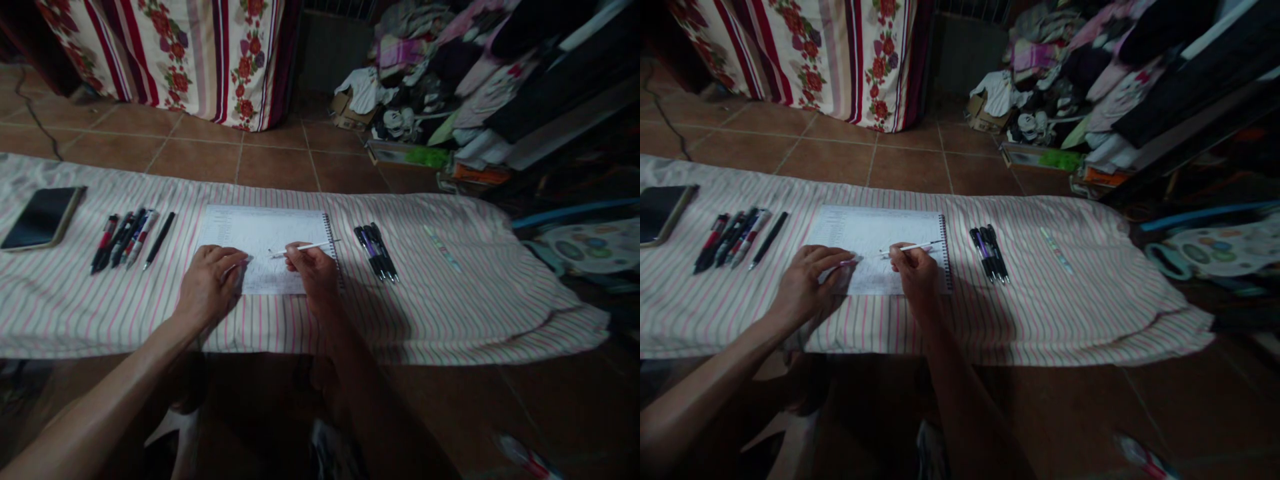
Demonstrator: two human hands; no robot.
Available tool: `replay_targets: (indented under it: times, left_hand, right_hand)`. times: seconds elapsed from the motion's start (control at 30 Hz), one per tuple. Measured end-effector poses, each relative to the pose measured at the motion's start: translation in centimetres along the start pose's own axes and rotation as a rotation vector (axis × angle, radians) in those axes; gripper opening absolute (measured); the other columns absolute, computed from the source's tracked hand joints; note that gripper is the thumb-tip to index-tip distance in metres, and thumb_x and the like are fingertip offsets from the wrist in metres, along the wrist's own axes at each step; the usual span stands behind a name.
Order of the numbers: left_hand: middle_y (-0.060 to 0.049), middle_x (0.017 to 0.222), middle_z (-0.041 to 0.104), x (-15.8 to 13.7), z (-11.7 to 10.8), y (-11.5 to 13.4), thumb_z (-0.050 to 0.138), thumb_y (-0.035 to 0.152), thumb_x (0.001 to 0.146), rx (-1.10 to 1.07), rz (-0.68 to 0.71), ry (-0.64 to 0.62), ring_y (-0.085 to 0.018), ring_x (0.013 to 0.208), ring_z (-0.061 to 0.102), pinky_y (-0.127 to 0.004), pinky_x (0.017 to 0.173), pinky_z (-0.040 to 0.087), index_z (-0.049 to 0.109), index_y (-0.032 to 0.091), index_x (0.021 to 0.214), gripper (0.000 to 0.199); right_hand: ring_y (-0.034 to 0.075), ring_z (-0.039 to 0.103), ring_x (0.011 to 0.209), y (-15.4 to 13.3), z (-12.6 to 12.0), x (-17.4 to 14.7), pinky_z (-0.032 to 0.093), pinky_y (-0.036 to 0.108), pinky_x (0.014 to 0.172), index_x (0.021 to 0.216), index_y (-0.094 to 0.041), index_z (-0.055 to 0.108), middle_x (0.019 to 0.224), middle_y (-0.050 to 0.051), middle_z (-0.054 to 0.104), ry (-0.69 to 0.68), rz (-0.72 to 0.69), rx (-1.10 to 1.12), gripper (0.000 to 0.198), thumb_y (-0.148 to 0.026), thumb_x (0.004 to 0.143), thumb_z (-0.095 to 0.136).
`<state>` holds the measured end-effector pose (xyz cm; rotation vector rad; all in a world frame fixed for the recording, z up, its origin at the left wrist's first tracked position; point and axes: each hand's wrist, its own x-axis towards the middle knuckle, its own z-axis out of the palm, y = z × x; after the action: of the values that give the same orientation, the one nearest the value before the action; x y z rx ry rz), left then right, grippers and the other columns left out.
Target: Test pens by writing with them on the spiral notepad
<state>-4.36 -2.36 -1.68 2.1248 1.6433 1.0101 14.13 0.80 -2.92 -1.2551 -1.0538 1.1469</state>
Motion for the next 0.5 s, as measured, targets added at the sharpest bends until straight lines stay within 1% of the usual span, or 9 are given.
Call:
replay_targets:
  times: [0.07, 0.13, 0.23, 0.33, 0.43, 0.5]
  left_hand:
    - [-0.009, 0.1, 0.068, 0.0, -0.1, -0.6, 0.052, 0.024, 0.082, 0.097, 0.074, -0.044, -0.026, 0.091, 0.051, -0.041, 0.083, 0.04, 0.068, 0.022, 0.099, 0.024]
    - [-0.01, 0.1, 0.068, 0.0, 0.0, -1.1, 0.05, 0.024, 0.083, 0.159, 0.096, -0.054, -0.026, 0.088, 0.05, -0.041, 0.081, 0.039, 0.068, 0.021, 0.101, 0.026]
    - [-0.011, 0.092, 0.067, 0.1, 0.5, -1.7, 0.049, 0.026, 0.084, 0.233, 0.079, -0.021, -0.026, 0.083, 0.051, -0.04, 0.076, 0.04, 0.069, 0.019, 0.097, 0.025]
    - [-0.011, 0.085, 0.066, 0.2, 0.7, -1.8, 0.049, 0.028, 0.085, 0.251, 0.067, -0.009, -0.025, 0.081, 0.051, -0.038, 0.074, 0.04, 0.07, 0.019, 0.092, 0.024]
    - [-0.01, 0.086, 0.065, 0.3, 0.4, -1.4, 0.048, 0.031, 0.085, 0.233, 0.048, -0.005, -0.024, 0.082, 0.051, -0.038, 0.075, 0.04, 0.069, 0.02, 0.092, 0.024]
    - [-0.01, 0.088, 0.063, 0.2, 0.2, -1.0, 0.047, 0.033, 0.086, 0.195, 0.01, 0.017, -0.024, 0.084, 0.052, -0.037, 0.075, 0.041, 0.067, 0.019, 0.094, 0.026]
  right_hand:
    - [0.01, 0.059, 0.056, 0.0, 0.1, 0.0, 0.05, 0.024, 0.055, 0.073, -0.015, 0.065, 0.068, 0.002, 0.067, -0.001, 0.008, -0.004, 0.025, -0.039, 0.067, 0.067]
    - [0.01, 0.058, 0.055, -0.1, 0.2, 0.0, 0.05, 0.024, 0.055, 0.072, -0.015, 0.065, 0.068, 0.002, 0.067, 0.003, 0.016, -0.006, 0.024, -0.039, 0.066, 0.067]
    - [0.01, 0.057, 0.053, -0.3, 0.4, -0.1, 0.049, 0.024, 0.054, 0.072, -0.015, 0.065, 0.064, 0.001, 0.066, 0.008, 0.016, -0.007, 0.024, -0.039, 0.066, 0.067]
    - [0.011, 0.058, 0.053, -0.3, 0.6, -0.1, 0.049, 0.025, 0.054, 0.073, -0.015, 0.065, 0.061, 0.001, 0.065, 0.003, 0.012, -0.015, 0.025, -0.039, 0.066, 0.067]
    - [0.011, 0.058, 0.054, -0.2, 0.7, -0.1, 0.05, 0.024, 0.054, 0.074, -0.015, 0.065, 0.061, 0.001, 0.065, 0.011, -0.005, -0.009, 0.025, -0.039, 0.066, 0.067]
    - [0.01, 0.058, 0.054, -0.2, 0.7, -0.1, 0.05, 0.024, 0.054, 0.073, -0.015, 0.065, 0.061, 0.001, 0.065, 0.011, -0.01, -0.005, 0.024, -0.038, 0.067, 0.067]
